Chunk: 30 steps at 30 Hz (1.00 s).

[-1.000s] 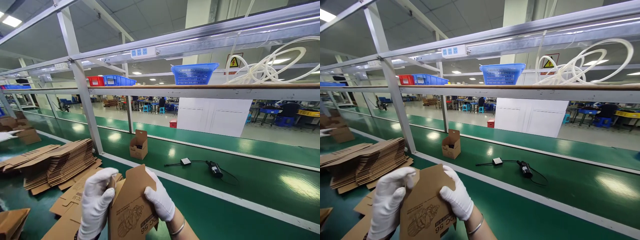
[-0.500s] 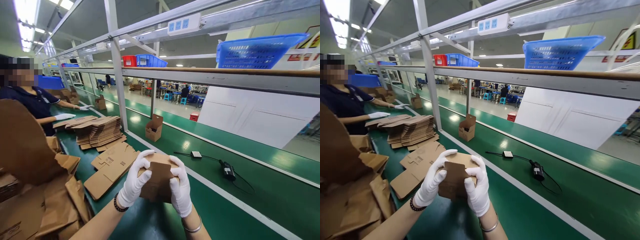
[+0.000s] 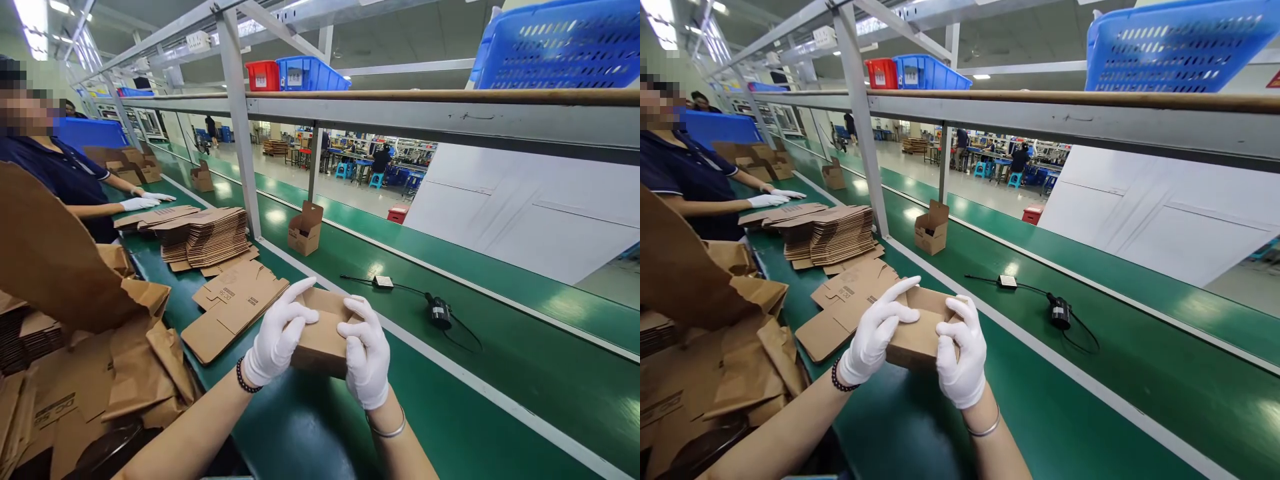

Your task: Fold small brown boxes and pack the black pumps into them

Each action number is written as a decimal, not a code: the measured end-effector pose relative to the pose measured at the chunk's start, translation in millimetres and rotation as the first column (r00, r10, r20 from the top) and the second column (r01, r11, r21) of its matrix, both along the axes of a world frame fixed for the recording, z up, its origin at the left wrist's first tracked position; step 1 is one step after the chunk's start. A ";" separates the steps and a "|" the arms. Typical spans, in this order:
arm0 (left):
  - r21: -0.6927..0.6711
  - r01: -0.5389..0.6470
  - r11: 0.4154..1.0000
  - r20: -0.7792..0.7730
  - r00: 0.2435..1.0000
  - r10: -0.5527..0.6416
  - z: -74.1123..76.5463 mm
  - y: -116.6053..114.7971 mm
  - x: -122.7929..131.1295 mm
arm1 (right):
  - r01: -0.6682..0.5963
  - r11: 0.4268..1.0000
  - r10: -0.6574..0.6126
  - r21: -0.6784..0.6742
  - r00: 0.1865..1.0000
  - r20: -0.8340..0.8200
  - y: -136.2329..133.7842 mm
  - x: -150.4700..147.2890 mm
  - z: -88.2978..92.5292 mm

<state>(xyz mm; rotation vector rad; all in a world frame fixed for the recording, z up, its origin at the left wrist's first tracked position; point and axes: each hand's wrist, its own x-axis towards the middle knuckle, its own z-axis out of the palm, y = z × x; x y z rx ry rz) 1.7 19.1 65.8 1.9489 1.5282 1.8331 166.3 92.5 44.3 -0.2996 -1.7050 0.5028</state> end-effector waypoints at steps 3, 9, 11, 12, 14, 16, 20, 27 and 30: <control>-0.033 -0.016 0.999 0.015 1.000 0.017 0.7 -1.2 1.0 | 0.032 0.999 -0.032 0.020 0.999 0.023 -2.4 -0.6 4.1; -0.028 0.003 1.000 0.031 1.000 -0.002 -1.8 -4.1 0.3 | 0.037 0.995 -0.041 0.091 0.998 0.038 -6.3 1.9 10.1; -0.005 0.017 1.000 0.023 1.000 -0.017 -1.5 -4.9 0.4 | 0.020 0.994 -0.024 0.107 0.999 0.035 -6.8 3.0 10.6; 0.008 0.025 1.000 0.017 1.000 -0.025 -1.0 -5.2 0.6 | 0.015 0.994 -0.018 0.113 0.999 0.034 -7.0 3.6 10.8; 0.035 0.038 0.999 0.008 0.999 -0.039 0.3 -5.9 1.1 | 0.013 0.992 -0.018 0.125 0.999 0.036 -7.4 4.5 11.0; 0.053 0.045 0.998 0.005 0.999 -0.045 1.4 -6.5 1.5 | 0.022 0.991 -0.028 0.133 0.999 0.044 -7.9 5.0 11.3; 0.053 0.054 0.997 -0.015 0.998 -0.053 -0.2 -7.9 0.9 | 0.010 0.992 -0.015 0.128 0.999 0.042 -8.3 4.9 11.0; 0.057 0.137 0.989 -0.044 0.990 -0.134 -2.5 -11.0 -4.6 | -0.033 0.994 0.033 0.102 0.999 0.001 -7.8 7.0 6.7; -0.066 0.251 0.966 -0.098 0.961 -0.257 2.4 -11.6 -11.2 | -0.008 0.998 0.008 0.056 1.000 0.006 -6.1 8.5 3.8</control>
